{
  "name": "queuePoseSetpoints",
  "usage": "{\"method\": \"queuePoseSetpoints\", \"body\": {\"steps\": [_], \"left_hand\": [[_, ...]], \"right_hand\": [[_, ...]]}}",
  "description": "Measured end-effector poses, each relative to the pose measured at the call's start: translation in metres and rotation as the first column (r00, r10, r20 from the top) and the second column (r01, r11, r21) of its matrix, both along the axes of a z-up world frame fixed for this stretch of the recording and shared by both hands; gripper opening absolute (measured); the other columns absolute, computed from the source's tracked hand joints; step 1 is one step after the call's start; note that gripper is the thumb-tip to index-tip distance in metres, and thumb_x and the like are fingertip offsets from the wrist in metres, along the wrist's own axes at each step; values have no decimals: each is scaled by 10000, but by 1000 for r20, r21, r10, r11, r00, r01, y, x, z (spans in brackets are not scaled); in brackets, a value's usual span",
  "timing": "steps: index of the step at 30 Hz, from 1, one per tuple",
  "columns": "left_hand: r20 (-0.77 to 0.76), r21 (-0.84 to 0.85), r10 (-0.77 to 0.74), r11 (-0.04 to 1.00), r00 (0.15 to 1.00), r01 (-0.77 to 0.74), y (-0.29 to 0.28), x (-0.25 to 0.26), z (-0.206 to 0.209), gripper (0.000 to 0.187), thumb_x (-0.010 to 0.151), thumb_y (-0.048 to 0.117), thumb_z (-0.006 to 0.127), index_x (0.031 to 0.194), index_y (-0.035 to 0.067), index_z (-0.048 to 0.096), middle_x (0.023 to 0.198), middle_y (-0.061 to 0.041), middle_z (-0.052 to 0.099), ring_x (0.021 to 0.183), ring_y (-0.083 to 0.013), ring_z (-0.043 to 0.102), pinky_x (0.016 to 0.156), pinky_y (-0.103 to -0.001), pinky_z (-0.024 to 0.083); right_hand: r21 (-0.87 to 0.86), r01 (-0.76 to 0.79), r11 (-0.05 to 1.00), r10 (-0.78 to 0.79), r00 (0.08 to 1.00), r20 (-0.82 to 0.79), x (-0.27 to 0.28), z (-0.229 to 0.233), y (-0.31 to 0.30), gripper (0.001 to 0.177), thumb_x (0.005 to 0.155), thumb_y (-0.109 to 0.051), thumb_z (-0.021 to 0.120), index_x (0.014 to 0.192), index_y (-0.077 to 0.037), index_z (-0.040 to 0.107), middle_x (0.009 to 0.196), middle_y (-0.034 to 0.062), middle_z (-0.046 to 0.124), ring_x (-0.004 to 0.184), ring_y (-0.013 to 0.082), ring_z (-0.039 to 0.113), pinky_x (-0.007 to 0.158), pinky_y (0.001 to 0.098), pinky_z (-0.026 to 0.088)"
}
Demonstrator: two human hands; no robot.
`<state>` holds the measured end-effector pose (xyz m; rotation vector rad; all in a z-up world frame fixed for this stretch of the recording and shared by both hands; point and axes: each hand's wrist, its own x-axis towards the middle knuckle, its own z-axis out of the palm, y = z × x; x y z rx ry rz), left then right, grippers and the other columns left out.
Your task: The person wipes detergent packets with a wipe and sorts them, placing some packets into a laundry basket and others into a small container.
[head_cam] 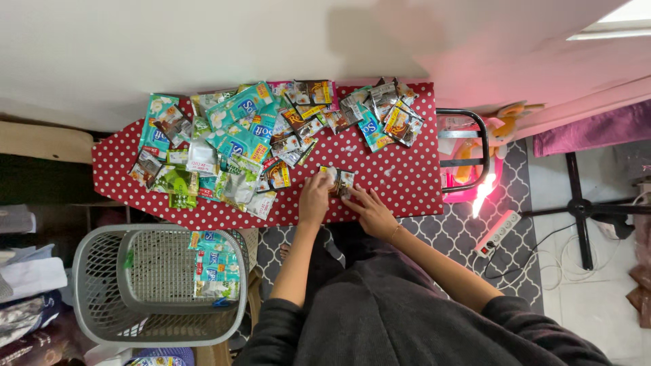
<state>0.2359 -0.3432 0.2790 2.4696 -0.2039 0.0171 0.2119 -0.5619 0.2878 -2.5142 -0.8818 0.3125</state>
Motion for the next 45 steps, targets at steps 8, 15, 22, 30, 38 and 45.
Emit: {"method": "queuePoseSetpoints", "body": {"steps": [8,15,22,30,38,45], "left_hand": [[86,64,-278,960,957,274,-36,-2,-21,422,915,10,522,1330,5,596,1373,-94,571,1302,-299,536,1077,-397,483],[-114,-89,-45,995,992,35,-14,29,5,513,996,-3,487,1491,109,564,1346,-84,567,1232,-294,525,1057,-398,468],[121,53,-180,983,976,175,-8,-27,-24,495,907,-23,543,1394,50,583,1363,-93,563,1301,-321,525,1042,-430,503],[14,-52,122,991,992,-121,26,-24,-4,423,966,-33,548,1363,84,638,1301,-81,595,1234,-311,565,1030,-400,528],[-4,-367,409,848,913,-382,28,-55,9,453,941,-121,539,1354,30,648,1230,-152,568,1122,-327,616,857,-384,568],[54,-469,522,766,851,-440,24,-50,34,431,974,-102,537,1357,58,650,1246,-134,568,1071,-281,669,837,-360,581]], "right_hand": [[-98,14,995,-12,1000,25,-3,-7,2,752,777,-57,651,1491,-226,482,1634,77,339,1540,307,283,1232,562,229],[-117,24,993,-12,995,99,-4,1,6,772,794,-72,648,1531,-231,483,1624,70,369,1514,286,295,1192,566,261],[-165,31,986,-16,995,96,-1,-2,7,664,808,-99,653,1449,-237,543,1584,54,423,1511,266,342,1215,548,287],[-130,73,989,-67,997,48,3,6,9,652,857,-111,640,1474,-303,549,1577,17,436,1469,240,401,1239,503,288],[4,117,993,-117,987,113,43,7,31,719,872,-334,719,1526,-202,449,1576,130,372,1453,362,338,1153,564,272],[139,402,905,-343,882,-322,55,11,24,377,1004,-257,644,1376,-231,704,1130,106,782,883,246,773,800,372,600]]}}
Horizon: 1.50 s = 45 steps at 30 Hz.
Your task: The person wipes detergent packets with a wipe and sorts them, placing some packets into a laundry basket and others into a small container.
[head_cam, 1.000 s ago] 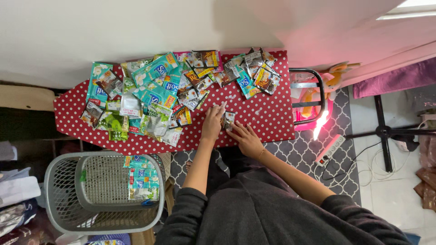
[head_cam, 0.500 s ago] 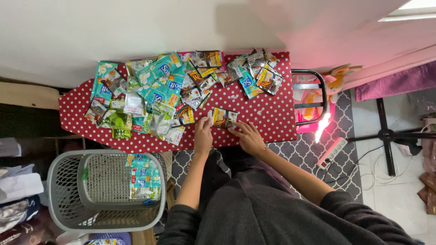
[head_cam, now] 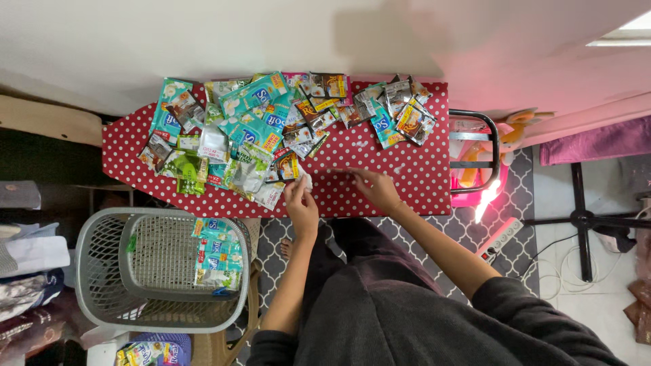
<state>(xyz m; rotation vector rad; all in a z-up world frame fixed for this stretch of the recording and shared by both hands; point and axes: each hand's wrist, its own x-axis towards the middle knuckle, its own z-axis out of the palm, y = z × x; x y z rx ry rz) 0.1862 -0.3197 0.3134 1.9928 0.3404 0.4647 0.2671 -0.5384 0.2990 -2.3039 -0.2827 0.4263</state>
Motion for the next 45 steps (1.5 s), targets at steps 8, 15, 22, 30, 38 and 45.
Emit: {"method": "queuePoseSetpoints", "body": {"steps": [8,15,22,30,38,45], "left_hand": [[-23,-10,-176,984,984,176,-28,11,4,457,950,-88,527,1360,72,653,1271,-119,556,1147,-269,644,912,-357,593],[-254,224,-527,784,811,579,-53,27,-36,438,936,-24,542,1354,65,636,1285,-70,583,1263,-312,548,958,-444,539],[-358,208,-411,840,838,501,-31,53,-28,399,1028,23,483,1397,106,611,1329,-55,597,1214,-297,550,1009,-426,546],[-399,230,-547,717,736,658,-32,66,-35,474,941,-36,503,1350,127,680,1265,-56,615,1253,-312,534,1028,-454,474],[-103,264,-462,841,881,472,-43,31,-19,512,898,-87,548,1391,15,637,1299,-107,587,1232,-340,513,1052,-446,462],[-166,320,-543,760,823,566,-12,-2,-37,500,840,-110,553,1296,54,678,1286,-76,615,1197,-324,567,1011,-419,518]], "right_hand": [[493,361,791,-67,853,-518,-2,-89,-6,325,1055,-165,517,1307,38,551,1029,157,728,812,199,751,699,309,647],[584,361,727,-30,867,-498,-11,-112,-13,283,1057,-107,538,1226,103,626,1030,154,738,882,188,739,773,322,635],[558,412,721,-45,831,-555,-9,-107,-7,274,1056,-102,528,1181,119,630,991,130,729,862,173,734,782,326,661],[540,446,714,-70,813,-579,-8,-96,-3,280,1058,-141,517,1152,100,624,973,145,732,831,213,762,750,337,669],[493,533,688,-180,783,-596,-14,-102,2,238,1028,-97,545,1106,105,642,924,126,723,778,215,751,701,335,659],[498,546,674,-183,776,-604,-13,-108,1,239,1034,-94,541,1107,118,623,969,130,721,809,201,752,709,339,669]]}}
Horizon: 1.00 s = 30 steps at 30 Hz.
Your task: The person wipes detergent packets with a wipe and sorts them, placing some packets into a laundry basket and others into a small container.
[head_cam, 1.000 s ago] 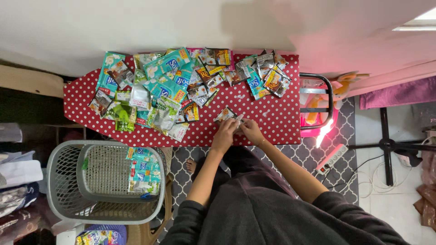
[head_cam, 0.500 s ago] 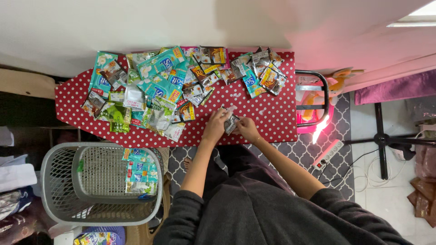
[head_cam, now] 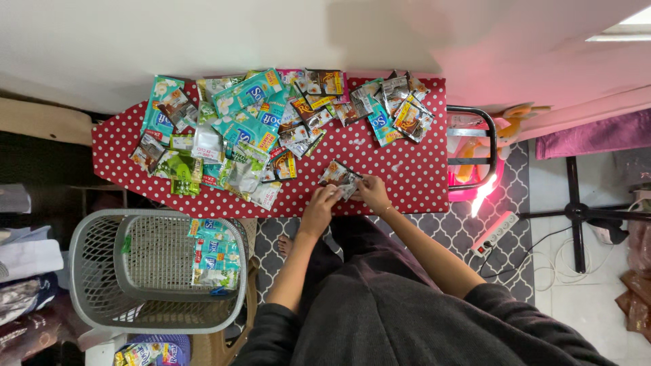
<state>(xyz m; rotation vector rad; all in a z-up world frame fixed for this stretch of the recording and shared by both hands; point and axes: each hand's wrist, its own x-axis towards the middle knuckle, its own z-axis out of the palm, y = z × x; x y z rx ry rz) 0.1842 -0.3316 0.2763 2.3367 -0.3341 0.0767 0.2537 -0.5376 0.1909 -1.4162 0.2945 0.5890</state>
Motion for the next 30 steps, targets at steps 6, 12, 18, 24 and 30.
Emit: {"method": "queuePoseSetpoints", "body": {"steps": [6,12,18,24,30], "left_hand": [[-26,67,221,973,975,-219,29,25,-6,498,891,-100,544,1332,90,677,1280,-87,614,1179,-331,562,967,-407,534],[-50,-95,339,935,939,-342,23,38,33,482,918,-44,532,1382,29,635,1399,-190,524,1266,-387,505,981,-457,489],[-64,-109,419,899,906,-423,-19,33,53,292,1028,128,577,1282,66,707,1194,-115,708,1154,-306,665,1036,-392,516],[-527,-753,142,380,838,-538,-41,30,23,434,1058,301,598,1295,-57,652,1146,-99,742,1019,-91,677,880,-246,540],[-501,-723,241,411,831,-555,-23,17,-8,284,1013,144,617,1148,-95,688,1016,-67,771,921,-95,712,817,-245,557]], "right_hand": [[30,-21,999,21,1000,-3,-1,11,-2,277,1029,-117,532,1192,91,614,1017,162,724,800,227,756,715,343,660],[60,16,998,-17,1000,24,-7,30,-25,278,1031,-149,541,1166,86,601,1044,150,733,854,226,774,740,360,669],[-101,66,993,-10,880,474,-14,71,-21,239,1079,-134,619,1197,71,660,1007,77,720,861,101,669,752,257,557],[-385,-55,921,323,657,681,-24,139,11,335,877,-47,711,1209,-9,697,1134,109,718,1028,208,694,862,304,537],[-431,-139,891,429,565,705,-33,150,21,395,838,-83,809,1210,-28,690,1259,147,635,1177,253,615,968,376,512]]}}
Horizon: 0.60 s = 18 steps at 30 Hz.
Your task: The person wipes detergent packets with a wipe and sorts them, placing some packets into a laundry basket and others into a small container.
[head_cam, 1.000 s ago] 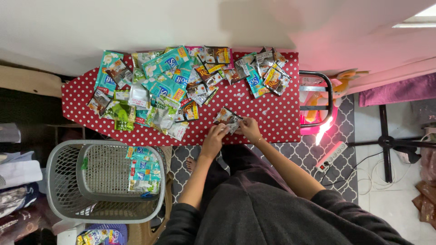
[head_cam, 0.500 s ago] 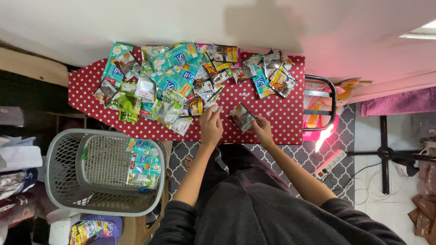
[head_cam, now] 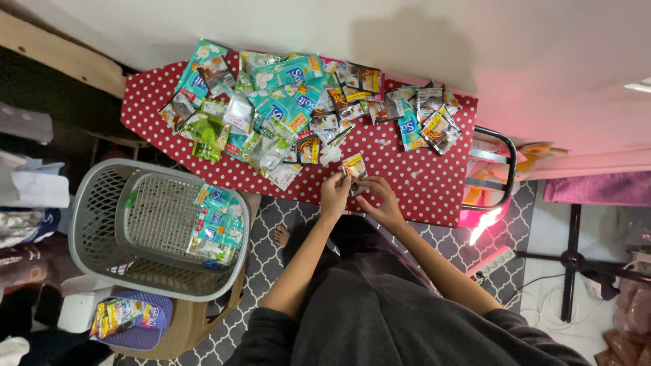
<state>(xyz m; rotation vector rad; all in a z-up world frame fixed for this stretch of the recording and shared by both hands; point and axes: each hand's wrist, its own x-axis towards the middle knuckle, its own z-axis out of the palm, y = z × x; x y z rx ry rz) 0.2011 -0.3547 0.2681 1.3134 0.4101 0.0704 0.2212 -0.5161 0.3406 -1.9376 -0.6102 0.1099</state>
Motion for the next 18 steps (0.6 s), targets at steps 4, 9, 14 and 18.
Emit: {"method": "queuePoseSetpoints", "body": {"steps": [4,9,14,18], "left_hand": [[-31,-2,66,998,997,-66,9,-14,-6,239,1018,134,601,1113,-65,692,940,-33,748,840,-59,661,737,-232,522],[-69,78,49,996,996,-44,20,-37,-11,210,1061,134,624,1057,-69,675,825,-39,642,747,-69,528,643,-268,446],[114,169,192,963,975,-209,30,-50,21,235,981,96,646,1180,-29,637,925,-45,711,837,-67,649,730,-243,532],[73,198,216,954,974,-227,53,-71,67,335,952,103,632,1282,46,624,891,-98,747,833,-94,704,736,-258,567]], "right_hand": [[16,64,998,-62,994,-94,-3,-13,7,381,871,-46,754,1240,-28,660,1312,145,594,1173,227,603,891,341,537],[131,170,977,-106,914,-393,12,-35,14,406,1000,-50,641,1400,-30,571,1176,50,632,1041,91,633,807,235,568],[102,76,992,-27,912,-410,22,-48,24,346,992,-54,662,1332,-14,613,1058,35,675,922,76,649,775,245,555],[219,-25,975,117,900,-420,23,-57,40,217,1006,-62,671,1212,-3,637,1058,13,707,968,57,661,845,224,550]]}}
